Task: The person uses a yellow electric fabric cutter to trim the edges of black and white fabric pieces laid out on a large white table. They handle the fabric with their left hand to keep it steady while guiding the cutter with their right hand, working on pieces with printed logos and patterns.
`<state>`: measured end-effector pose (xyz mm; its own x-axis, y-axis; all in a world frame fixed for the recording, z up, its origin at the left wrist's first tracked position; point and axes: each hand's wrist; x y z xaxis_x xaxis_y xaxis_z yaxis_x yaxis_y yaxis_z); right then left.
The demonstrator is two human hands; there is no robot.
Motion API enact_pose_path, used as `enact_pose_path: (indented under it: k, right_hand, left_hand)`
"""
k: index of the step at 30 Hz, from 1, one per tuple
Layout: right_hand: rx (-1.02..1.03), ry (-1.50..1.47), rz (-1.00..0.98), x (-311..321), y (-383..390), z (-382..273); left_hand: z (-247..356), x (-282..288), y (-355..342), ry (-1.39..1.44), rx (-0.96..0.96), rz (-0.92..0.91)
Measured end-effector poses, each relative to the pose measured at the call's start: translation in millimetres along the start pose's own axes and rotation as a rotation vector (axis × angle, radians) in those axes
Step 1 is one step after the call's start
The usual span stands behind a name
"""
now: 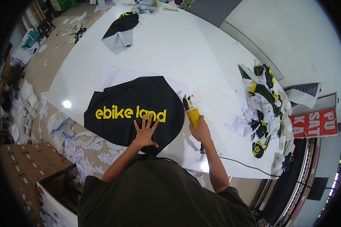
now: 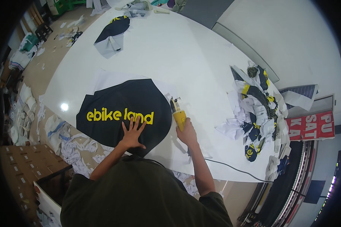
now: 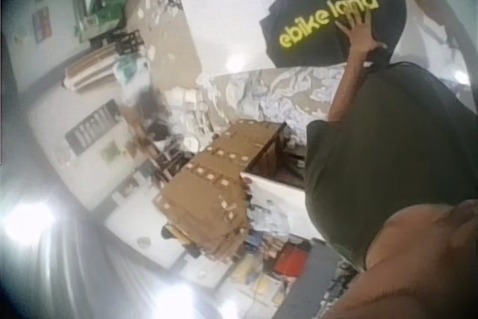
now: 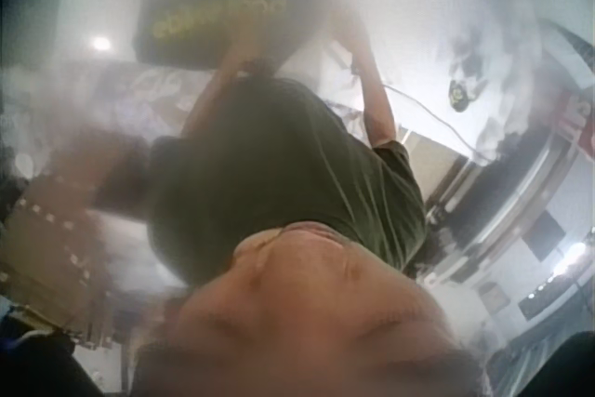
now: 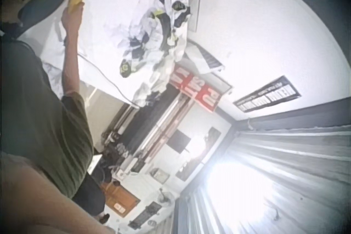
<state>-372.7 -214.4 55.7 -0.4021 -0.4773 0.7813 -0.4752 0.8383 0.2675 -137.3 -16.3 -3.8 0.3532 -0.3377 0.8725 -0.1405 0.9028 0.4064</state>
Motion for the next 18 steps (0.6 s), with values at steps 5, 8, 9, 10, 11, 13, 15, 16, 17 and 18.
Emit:
enact_pose_path:
  k: [5,8,9,10,11,13,15,16,17,18]
  right_hand:
    - [0.068,0.008,-0.034,8.5,-29.5,4.5]
    - [0.078,0.008,-0.085,16.4,-48.2,2.2]
    - [0.092,0.016,-0.097,18.3,-53.6,1.5]
    - [0.106,0.025,-0.109,20.0,-59.0,0.5]
    - [0.119,0.033,-0.12,21.1,-63.4,-0.4]
    - [0.13,0.042,-0.133,23.0,-71.5,-4.0]
    - [0.14,0.056,-0.152,24.0,-78.1,-6.8]
    - [0.145,0.065,-0.163,24.3,-81.1,-7.7]
    - [0.149,0.073,-0.175,24.2,-83.5,-8.7]
    - [0.158,0.075,-0.173,24.0,-86.6,-8.6]
  left_hand:
    - [-0.6,-0.4,-0.4,0.0,0.01,0.007]
    - [0.6,-1.7,0.7,0.007,0.007,0.025]
    - [0.7,-0.8,1.7,0.012,0.002,0.037]
    - [0.7,-0.3,2.1,0.016,-0.002,0.048]
    - [0.7,-1.1,2.3,0.017,-0.004,0.047]
    - [-0.1,-2.1,2.4,0.019,-0.004,0.051]
    - [-0.3,-3.0,1.3,0.011,-0.006,0.05]
    - [-0.5,-3.5,1.0,0.007,-0.007,0.05]
    - [-1.0,-4.5,1.1,0.005,-0.006,0.051]
    - [-0.8,-4.8,0.4,0.004,-0.006,0.053]
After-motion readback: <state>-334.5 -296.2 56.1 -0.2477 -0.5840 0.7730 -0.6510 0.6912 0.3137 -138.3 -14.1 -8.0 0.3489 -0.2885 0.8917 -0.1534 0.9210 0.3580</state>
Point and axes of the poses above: each hand's wrist, its own y-axis away from the middle knuckle, its own x-axis out of the back of the hand, z = x × y, and after that the axes turned 8 degrees about -y, right-handed
